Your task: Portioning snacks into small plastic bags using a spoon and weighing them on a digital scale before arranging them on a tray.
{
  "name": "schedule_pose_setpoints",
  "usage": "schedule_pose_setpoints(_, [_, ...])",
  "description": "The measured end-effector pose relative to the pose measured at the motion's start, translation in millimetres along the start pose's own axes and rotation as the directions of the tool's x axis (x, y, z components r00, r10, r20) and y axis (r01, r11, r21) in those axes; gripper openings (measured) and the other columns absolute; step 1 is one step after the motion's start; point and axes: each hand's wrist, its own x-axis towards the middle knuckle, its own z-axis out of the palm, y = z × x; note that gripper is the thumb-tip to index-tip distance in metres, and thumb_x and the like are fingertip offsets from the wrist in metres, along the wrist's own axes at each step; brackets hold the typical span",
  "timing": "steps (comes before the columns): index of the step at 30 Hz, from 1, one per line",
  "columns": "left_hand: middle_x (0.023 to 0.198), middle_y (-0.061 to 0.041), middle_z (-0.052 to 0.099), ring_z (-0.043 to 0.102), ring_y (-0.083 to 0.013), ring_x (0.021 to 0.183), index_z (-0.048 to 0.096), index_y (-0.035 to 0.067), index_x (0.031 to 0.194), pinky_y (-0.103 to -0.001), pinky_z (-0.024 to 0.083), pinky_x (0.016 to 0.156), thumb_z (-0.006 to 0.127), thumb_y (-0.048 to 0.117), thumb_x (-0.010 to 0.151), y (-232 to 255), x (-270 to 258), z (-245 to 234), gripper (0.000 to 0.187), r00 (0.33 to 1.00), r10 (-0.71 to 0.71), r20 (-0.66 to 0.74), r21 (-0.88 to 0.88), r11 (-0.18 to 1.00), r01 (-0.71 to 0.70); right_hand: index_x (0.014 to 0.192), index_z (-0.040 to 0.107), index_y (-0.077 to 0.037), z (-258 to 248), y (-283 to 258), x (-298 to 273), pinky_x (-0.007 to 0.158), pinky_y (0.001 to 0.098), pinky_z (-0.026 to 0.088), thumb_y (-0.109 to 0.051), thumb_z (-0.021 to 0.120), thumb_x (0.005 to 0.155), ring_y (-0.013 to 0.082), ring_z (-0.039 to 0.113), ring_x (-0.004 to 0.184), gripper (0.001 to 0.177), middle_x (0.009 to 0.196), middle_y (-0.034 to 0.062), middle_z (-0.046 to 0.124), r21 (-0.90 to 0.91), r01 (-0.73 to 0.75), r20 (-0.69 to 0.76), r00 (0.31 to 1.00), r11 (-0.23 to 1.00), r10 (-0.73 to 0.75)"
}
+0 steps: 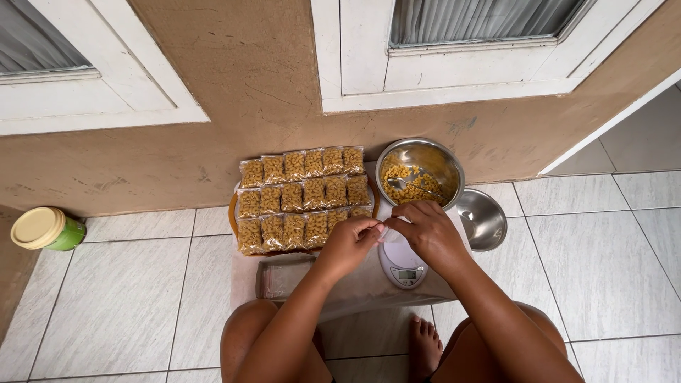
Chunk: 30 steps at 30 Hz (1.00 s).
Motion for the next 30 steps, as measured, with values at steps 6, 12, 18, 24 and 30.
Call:
schedule_pose_setpoints(6, [0.106, -0.02, 0.07, 0.068, -0.023, 0.097, 0.068, -0.01, 0.118, -0.039, 0.062, 0.088, 0.061, 0.016, 0.103, -24, 2, -5, 0.031, 0.961, -0.238, 0.138, -0.37, 0.888, 0.273, 0.092, 0.072, -0.019, -11, -4, 7, 0.094, 0.0401, 0.05, -0.008, 0.064, 0.098, 0.0218, 0.066, 0.1, 0.014, 0.094, -0.0025, 0.066, 0.103, 0.048, -0.047, 0.998, 0.994, -0.044])
schedule_pose_setpoints(12, [0.108, -0.015, 0.068, 0.07, -0.0217, 0.099, 0.068, -0.007, 0.116, -0.036, 0.062, 0.09, 0.065, 0.019, 0.101, -28, 2, -9, 0.03, 0.934, -0.283, 0.219, -0.444, 0.823, 0.354, 0.097, 0.074, -0.018, -21, -11, 14, 0.097, 0.0412, 0.052, -0.007, 0.068, 0.096, 0.0197, 0.068, 0.1, 0.012, 0.088, -0.0031, 0.07, 0.182, 0.062, -0.083, 0.995, 0.981, -0.048])
schedule_pose_setpoints(18, [0.093, -0.007, 0.064, 0.073, -0.0185, 0.09, 0.068, -0.006, 0.111, -0.036, 0.065, 0.085, 0.065, 0.02, 0.101, -26, 2, -9, 0.027, 0.931, -0.26, 0.255, -0.456, 0.817, 0.353, 0.099, 0.074, -0.02, -23, -9, 11, 0.103, 0.0464, 0.051, -0.006, 0.07, 0.093, 0.0199, 0.069, 0.109, 0.015, 0.093, -0.0049, 0.075, 0.24, 0.052, -0.064, 0.997, 0.969, -0.037])
schedule_pose_setpoints(24, [0.09, -0.005, 0.059, 0.072, -0.0183, 0.091, 0.066, -0.003, 0.108, -0.036, 0.064, 0.086, 0.06, 0.022, 0.104, -26, 2, -9, 0.026, 0.926, -0.238, 0.292, -0.43, 0.832, 0.35, 0.096, 0.074, -0.021, -15, -6, 6, 0.101, 0.0505, 0.05, -0.009, 0.071, 0.092, 0.0267, 0.067, 0.121, 0.013, 0.115, -0.0039, 0.076, 0.337, 0.017, -0.058, 0.998, 0.941, 0.003])
schedule_pose_setpoints(30, [0.098, -0.014, 0.06, 0.072, -0.0303, 0.096, 0.065, -0.004, 0.112, -0.045, 0.063, 0.088, 0.061, 0.024, 0.104, -21, 3, -11, 0.029, 0.936, -0.203, 0.289, -0.354, 0.885, 0.301, 0.093, 0.073, -0.019, -9, -3, 4, 0.098, 0.0536, 0.05, -0.01, 0.071, 0.091, 0.0331, 0.065, 0.125, 0.009, 0.123, 0.001, 0.073, 0.33, 0.003, -0.032, 0.999, 0.944, 0.008])
